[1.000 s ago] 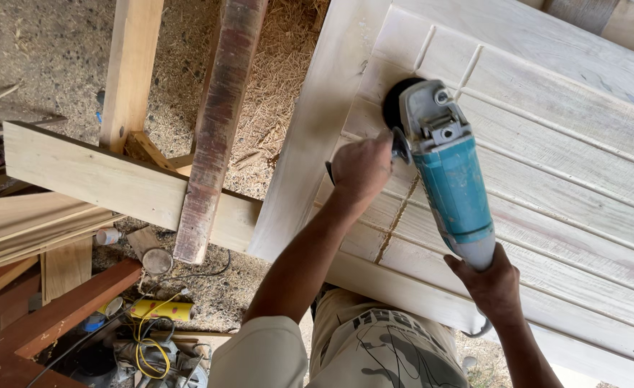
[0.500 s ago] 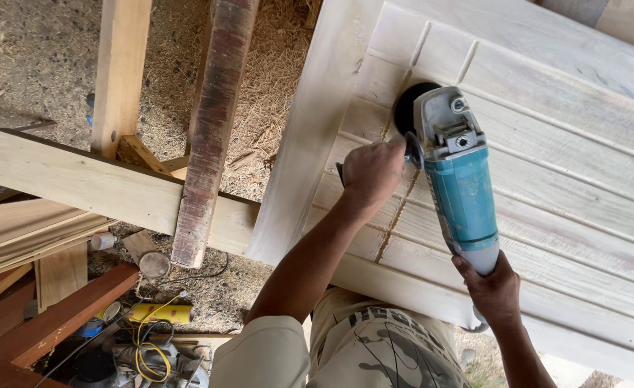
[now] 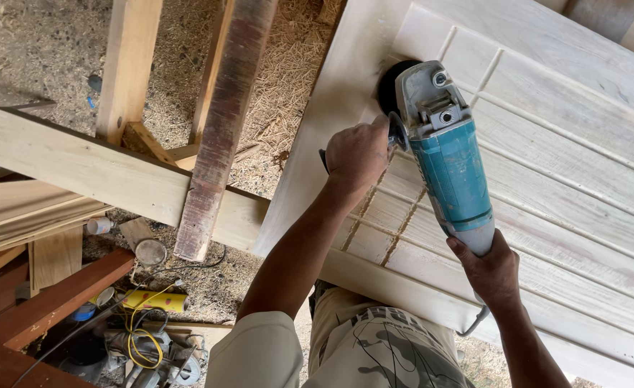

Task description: The person sands the surface of a wooden door using a power sander, moving the tool across the recessed panels and flat sections.

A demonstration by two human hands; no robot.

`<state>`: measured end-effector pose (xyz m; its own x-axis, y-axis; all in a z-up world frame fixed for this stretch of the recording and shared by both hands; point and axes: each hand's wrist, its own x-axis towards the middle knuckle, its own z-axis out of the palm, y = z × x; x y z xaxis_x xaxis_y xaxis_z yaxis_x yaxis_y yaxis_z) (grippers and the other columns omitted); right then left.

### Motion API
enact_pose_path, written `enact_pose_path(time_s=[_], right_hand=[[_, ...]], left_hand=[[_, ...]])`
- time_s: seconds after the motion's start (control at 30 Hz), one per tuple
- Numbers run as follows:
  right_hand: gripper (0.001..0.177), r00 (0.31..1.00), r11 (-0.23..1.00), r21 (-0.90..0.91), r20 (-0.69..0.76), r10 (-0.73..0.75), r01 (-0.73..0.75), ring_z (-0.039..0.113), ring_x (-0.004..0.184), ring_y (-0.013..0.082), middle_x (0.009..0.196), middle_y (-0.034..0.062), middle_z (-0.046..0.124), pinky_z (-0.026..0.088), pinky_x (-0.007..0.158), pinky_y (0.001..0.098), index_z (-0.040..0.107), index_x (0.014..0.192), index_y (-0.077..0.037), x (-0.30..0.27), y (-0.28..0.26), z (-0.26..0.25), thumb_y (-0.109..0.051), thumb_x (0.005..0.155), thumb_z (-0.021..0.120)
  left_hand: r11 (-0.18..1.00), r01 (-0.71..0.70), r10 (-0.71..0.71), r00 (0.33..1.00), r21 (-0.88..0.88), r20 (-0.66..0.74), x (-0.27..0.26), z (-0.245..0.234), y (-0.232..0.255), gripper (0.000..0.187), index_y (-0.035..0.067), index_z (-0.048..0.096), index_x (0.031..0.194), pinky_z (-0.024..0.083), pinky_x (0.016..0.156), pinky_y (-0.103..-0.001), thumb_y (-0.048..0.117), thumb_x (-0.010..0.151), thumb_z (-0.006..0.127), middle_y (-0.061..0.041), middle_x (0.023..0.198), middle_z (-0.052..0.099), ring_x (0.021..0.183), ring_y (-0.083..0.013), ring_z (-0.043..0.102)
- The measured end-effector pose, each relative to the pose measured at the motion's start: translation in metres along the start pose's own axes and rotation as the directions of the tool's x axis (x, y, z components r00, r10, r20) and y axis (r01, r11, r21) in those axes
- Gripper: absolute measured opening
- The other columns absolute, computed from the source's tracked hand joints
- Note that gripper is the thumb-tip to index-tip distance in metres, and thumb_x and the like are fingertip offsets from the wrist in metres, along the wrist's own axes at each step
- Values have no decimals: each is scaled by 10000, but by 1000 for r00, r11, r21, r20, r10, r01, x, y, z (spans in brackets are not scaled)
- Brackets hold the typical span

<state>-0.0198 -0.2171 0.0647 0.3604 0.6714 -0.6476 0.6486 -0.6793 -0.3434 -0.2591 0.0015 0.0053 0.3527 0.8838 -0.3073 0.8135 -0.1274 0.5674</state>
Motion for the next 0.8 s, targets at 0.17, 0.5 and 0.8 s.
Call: enact_pose_path(time_s=[0.17, 0.5, 0.8], right_hand=[[582, 995, 996, 15, -44, -89, 90, 745, 648, 232, 744, 152, 718, 625, 553, 369, 599, 1072, 32, 2, -6, 1, -494, 874, 751], [582, 996, 996, -11, -24, -85, 85, 771, 733, 264, 801, 171, 743, 634, 607, 384, 608, 1098, 23, -6, 1, 0, -481, 851, 762], [572, 994, 995, -7, -47, -103, 102, 771, 721, 263, 786, 170, 737, 635, 589, 388, 602, 1063, 34, -9, 10, 5, -473, 859, 772]], left_hand=[[1000, 2, -3, 1000, 20, 14, 6, -1, -4, 175, 62, 640, 944, 588, 636, -450, 168, 834, 725, -134, 743, 739, 710, -295, 754], [999, 29, -30, 999, -22, -28, -15, 1, -5, 107, 53, 630, 985, 581, 627, -479, 113, 898, 642, -162, 717, 728, 674, -342, 741], [1000, 20, -20, 998, 3, -52, -17, 5, -2, 116, 66, 633, 910, 579, 595, -467, 143, 845, 689, -156, 712, 722, 666, -331, 737]])
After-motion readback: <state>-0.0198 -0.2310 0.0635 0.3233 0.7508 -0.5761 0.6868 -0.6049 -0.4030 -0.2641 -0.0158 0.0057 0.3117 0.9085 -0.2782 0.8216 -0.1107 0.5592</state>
